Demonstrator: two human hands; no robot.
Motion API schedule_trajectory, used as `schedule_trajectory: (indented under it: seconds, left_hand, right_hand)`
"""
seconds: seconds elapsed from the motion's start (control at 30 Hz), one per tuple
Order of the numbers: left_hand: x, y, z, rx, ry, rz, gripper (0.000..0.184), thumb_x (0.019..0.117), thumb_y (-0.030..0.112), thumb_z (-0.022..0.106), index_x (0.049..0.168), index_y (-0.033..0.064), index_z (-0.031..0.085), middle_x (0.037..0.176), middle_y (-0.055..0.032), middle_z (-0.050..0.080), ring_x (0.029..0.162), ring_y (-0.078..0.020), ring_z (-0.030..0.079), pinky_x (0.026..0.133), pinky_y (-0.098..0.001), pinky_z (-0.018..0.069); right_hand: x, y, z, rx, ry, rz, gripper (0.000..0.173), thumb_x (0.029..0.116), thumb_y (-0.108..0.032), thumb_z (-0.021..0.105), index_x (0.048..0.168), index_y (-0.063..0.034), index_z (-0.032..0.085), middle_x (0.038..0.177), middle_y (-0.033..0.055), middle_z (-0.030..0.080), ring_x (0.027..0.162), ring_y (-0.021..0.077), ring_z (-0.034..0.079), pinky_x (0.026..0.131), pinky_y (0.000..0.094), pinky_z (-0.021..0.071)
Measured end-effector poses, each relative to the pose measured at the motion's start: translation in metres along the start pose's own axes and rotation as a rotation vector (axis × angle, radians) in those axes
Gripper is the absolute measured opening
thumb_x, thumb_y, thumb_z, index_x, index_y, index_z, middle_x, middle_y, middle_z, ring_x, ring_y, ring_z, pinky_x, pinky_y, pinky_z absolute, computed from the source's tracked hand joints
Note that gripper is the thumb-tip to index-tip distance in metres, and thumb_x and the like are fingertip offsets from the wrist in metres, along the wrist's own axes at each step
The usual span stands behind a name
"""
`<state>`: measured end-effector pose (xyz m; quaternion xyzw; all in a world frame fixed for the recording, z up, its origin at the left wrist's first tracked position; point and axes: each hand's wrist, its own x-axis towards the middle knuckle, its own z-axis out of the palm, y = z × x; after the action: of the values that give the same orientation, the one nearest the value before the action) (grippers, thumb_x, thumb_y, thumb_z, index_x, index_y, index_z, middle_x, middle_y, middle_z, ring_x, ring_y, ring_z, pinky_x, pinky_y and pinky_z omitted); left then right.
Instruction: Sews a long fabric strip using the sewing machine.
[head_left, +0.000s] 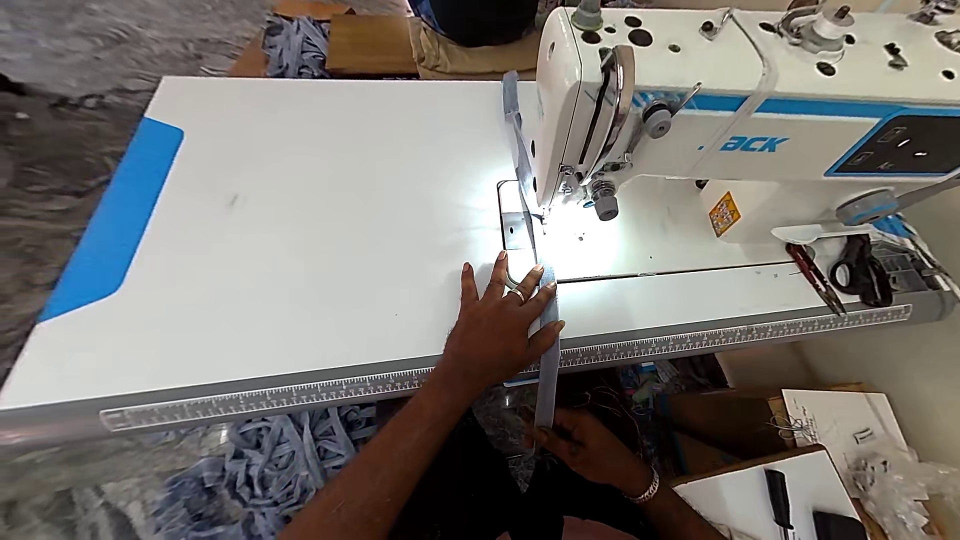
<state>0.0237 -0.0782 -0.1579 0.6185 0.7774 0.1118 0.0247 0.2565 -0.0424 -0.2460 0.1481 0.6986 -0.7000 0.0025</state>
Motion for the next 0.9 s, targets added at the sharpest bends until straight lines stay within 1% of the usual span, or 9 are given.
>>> schedule_trajectory:
  seconds: [0.13, 0.27, 0.37, 0.5, 0.7, 0.77, 0.8, 0.83, 0.9]
  left_hand:
    - [0.001, 0.001, 0.0, 0.002, -0.014, -0.005, 0.065, 0.1021, 0.069, 0.026, 0.153, 0.0358, 0.051, 0.164, 0.0064, 0.04, 0.157, -0.0388, 0.018, 0.116, -0.079, 0.0069]
    - [0.0, 0.001, -0.001, -0.011, -0.001, -0.002, 0.065, 0.1018, 0.069, 0.027, 0.152, 0.0347, 0.052, 0.163, 0.0053, 0.042, 0.157, -0.0399, 0.019, 0.116, -0.0794, 0.0078]
    - [0.0, 0.0, -0.001, -0.02, 0.01, 0.001, 0.065, 0.1018, 0.068, 0.028, 0.152, 0.0346, 0.052, 0.163, 0.0042, 0.042, 0.157, -0.0409, 0.02, 0.116, -0.0793, 0.0082]
    - [-0.001, 0.0, 0.0, -0.014, 0.011, 0.005, 0.064, 0.1019, 0.068, 0.028, 0.151, 0.0348, 0.053, 0.163, 0.0036, 0.042, 0.157, -0.0413, 0.019, 0.116, -0.0797, 0.009]
    - [0.0, 0.0, -0.001, -0.023, 0.017, -0.006, 0.057, 0.1056, 0.06, 0.028, 0.149, 0.036, 0.055, 0.162, 0.0042, 0.044, 0.156, -0.0408, 0.021, 0.117, -0.0787, 0.0096]
    - [0.002, 0.0, -0.002, -0.036, 0.002, -0.022, 0.055, 0.1067, 0.058, 0.027, 0.148, 0.0371, 0.056, 0.162, 0.0054, 0.044, 0.156, -0.0413, 0.021, 0.116, -0.0796, 0.0087]
    - [0.003, 0.0, -0.004, -0.041, -0.008, -0.032, 0.055, 0.1072, 0.058, 0.026, 0.149, 0.0374, 0.056, 0.162, 0.0057, 0.044, 0.156, -0.0424, 0.02, 0.115, -0.0811, 0.0078]
    - [0.005, 0.0, -0.005, -0.05, -0.017, -0.04, 0.056, 0.1075, 0.058, 0.024, 0.149, 0.0377, 0.055, 0.162, 0.006, 0.043, 0.156, -0.0434, 0.019, 0.113, -0.0833, 0.0055]
    - [0.008, -0.002, -0.008, -0.076, -0.011, -0.056, 0.057, 0.1072, 0.06, 0.022, 0.148, 0.0386, 0.056, 0.161, 0.0074, 0.045, 0.156, -0.0437, 0.019, 0.11, -0.0865, 0.0017]
  right_hand:
    - [0.0, -0.003, 0.0, 0.009, -0.006, 0.0, 0.028, 0.106, -0.028, 0.057, 0.109, -0.0042, 0.071, 0.096, -0.0003, 0.072, 0.077, 0.0014, 0.062, 0.071, 0.0201, 0.0525]
    - [0.0, -0.005, 0.002, -0.016, 0.018, -0.055, 0.034, 0.1065, -0.032, 0.055, 0.105, -0.0029, 0.071, 0.086, 0.0014, 0.071, 0.075, 0.0058, 0.066, 0.071, 0.0247, 0.056]
    - [0.0, -0.005, 0.001, -0.046, 0.038, -0.114, 0.039, 0.1081, -0.038, 0.049, 0.117, -0.0039, 0.067, 0.08, 0.0, 0.061, 0.068, 0.0041, 0.056, 0.065, 0.0229, 0.0498]
    - [0.0, 0.003, -0.001, -0.061, 0.106, -0.198, 0.056, 0.1043, -0.055, 0.048, 0.125, -0.0061, 0.065, 0.091, 0.0011, 0.065, 0.081, 0.0071, 0.06, 0.077, 0.0286, 0.0528]
    - [-0.006, -0.014, -0.003, -0.109, 0.238, -0.134, 0.062, 0.1063, -0.06, 0.032, 0.136, -0.0131, 0.059, 0.096, 0.0003, 0.06, 0.09, 0.01, 0.059, 0.085, 0.0328, 0.0511]
    - [-0.01, -0.028, -0.002, -0.129, 0.283, -0.05, 0.059, 0.1071, -0.057, 0.035, 0.143, -0.014, 0.053, 0.111, 0.0029, 0.063, 0.098, 0.0095, 0.062, 0.089, 0.0313, 0.0536]
    - [-0.013, -0.035, 0.001, -0.169, 0.3, -0.007, 0.055, 0.1084, -0.051, 0.037, 0.145, -0.0129, 0.05, 0.115, 0.0047, 0.062, 0.096, 0.0101, 0.062, 0.085, 0.0308, 0.0546]
    - [-0.016, -0.043, 0.006, -0.235, 0.322, 0.028, 0.05, 0.109, -0.044, 0.04, 0.146, -0.0106, 0.046, 0.114, 0.0067, 0.061, 0.091, 0.0114, 0.062, 0.081, 0.0309, 0.0555]
    - [-0.024, -0.053, 0.018, -0.432, 0.384, 0.044, 0.056, 0.1075, -0.033, 0.047, 0.154, -0.0051, 0.036, 0.107, 0.008, 0.064, 0.083, 0.0127, 0.063, 0.078, 0.0325, 0.0579]
